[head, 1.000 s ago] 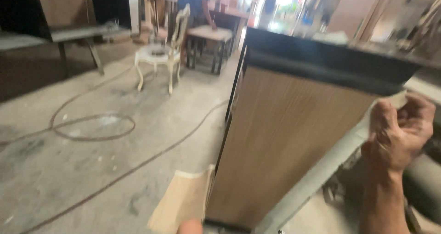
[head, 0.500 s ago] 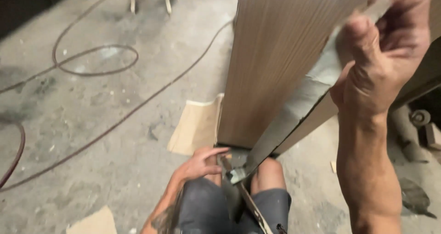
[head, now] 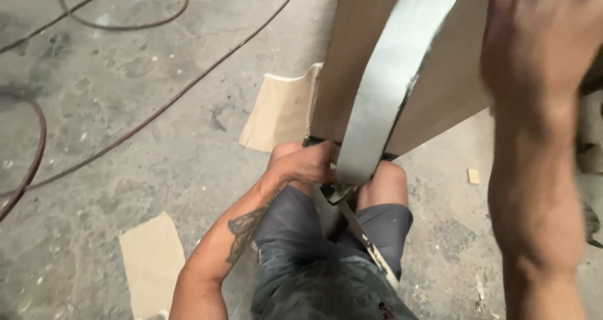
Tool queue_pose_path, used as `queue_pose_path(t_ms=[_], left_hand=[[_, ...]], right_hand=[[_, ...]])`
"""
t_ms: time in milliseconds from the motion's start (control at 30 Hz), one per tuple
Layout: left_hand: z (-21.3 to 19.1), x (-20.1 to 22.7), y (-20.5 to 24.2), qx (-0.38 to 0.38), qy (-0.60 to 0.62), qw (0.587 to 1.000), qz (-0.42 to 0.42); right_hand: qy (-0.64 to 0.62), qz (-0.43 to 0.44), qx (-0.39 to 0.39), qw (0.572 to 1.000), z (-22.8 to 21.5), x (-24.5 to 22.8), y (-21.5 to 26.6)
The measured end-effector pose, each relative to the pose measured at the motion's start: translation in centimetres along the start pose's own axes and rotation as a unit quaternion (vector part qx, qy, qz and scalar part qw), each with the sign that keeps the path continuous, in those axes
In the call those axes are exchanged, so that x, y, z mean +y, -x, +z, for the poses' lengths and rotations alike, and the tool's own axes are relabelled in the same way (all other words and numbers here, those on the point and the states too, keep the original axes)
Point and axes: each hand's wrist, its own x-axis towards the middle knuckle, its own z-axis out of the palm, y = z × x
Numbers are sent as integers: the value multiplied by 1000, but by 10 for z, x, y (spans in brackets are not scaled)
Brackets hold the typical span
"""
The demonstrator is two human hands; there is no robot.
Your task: Applying masking tape to the upper edges of a wooden cabinet to protect surfaces during a finishing process.
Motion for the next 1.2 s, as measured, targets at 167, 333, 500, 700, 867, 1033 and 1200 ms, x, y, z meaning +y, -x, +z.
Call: queue_pose_path(t_ms=[167, 333, 500, 700, 867, 1033, 1200], left_hand=[[1, -50, 14, 11, 140, 986, 93], [14, -78, 23, 95, 192, 977, 23], [13, -58, 34, 133, 207, 964, -100], [-11, -31, 34, 181, 230, 939, -180], [-19, -57, 33, 291, 298, 896, -158], [-43, -47, 38, 381, 299, 868, -108], [-81, -24, 50, 417, 235, 871, -108]], right_hand=[[-657, 212, -189, 698, -60, -96, 104], [-722, 169, -436, 511, -132, -214, 239], [-721, 166, -488, 464, -154, -238, 234], [-782, 20, -399, 477, -144, -211, 188], [-755, -94, -459, 458, -131, -190, 159], [-728, -177, -486, 451, -134, -191, 168], [-658, -237, -591, 403, -118, -196, 190]])
